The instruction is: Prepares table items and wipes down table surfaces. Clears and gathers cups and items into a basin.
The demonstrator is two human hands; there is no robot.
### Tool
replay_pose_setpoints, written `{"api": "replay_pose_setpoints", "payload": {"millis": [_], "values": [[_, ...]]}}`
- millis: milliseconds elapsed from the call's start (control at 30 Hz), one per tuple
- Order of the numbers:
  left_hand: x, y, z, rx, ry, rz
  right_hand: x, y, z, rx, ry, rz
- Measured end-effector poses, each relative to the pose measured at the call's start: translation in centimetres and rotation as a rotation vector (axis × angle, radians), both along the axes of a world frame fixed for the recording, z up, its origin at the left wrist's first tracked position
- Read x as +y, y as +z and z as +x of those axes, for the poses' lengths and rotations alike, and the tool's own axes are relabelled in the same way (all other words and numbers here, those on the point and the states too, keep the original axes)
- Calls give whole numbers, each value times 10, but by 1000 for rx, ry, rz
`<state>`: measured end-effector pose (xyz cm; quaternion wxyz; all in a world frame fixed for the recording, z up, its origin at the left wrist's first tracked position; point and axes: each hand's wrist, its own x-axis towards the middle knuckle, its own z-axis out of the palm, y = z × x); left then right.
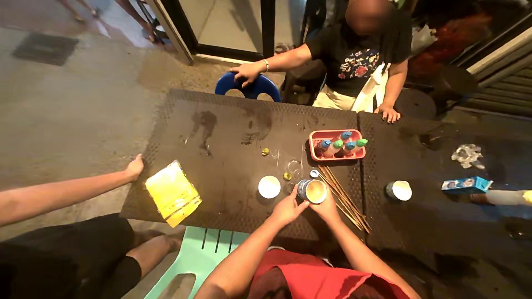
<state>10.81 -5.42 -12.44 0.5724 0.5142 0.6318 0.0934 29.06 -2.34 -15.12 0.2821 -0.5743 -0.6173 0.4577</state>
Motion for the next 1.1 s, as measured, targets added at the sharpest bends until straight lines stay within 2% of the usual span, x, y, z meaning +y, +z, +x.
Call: {"api": "replay_pose_setpoints", "payload": {"millis": [200, 300, 367, 600, 767, 900, 1000, 1100], "values": [[5, 9, -2, 209, -181, -5, 9, 9, 2, -168, 107, 14], [8, 26, -3, 311, -248, -29, 12, 12, 3, -210, 146, 12], [8, 41, -6, 306, -262, -6, 9, 12, 5, -182, 138, 52], [11, 73, -45, 63, -100, 144, 5, 3, 6, 9, 128, 122], [33, 92, -83, 75, 154, 211, 0, -3, 8, 18, 89, 93], [80, 53, -117, 289, 226, 258, -3, -5, 6, 7, 63, 90], [110, 16, -126, 464, 149, 163, -3, -5, 4, -22, 46, 81], [122, -13, -124, 538, 49, 131, -4, -3, 4, -54, 38, 60]]}}
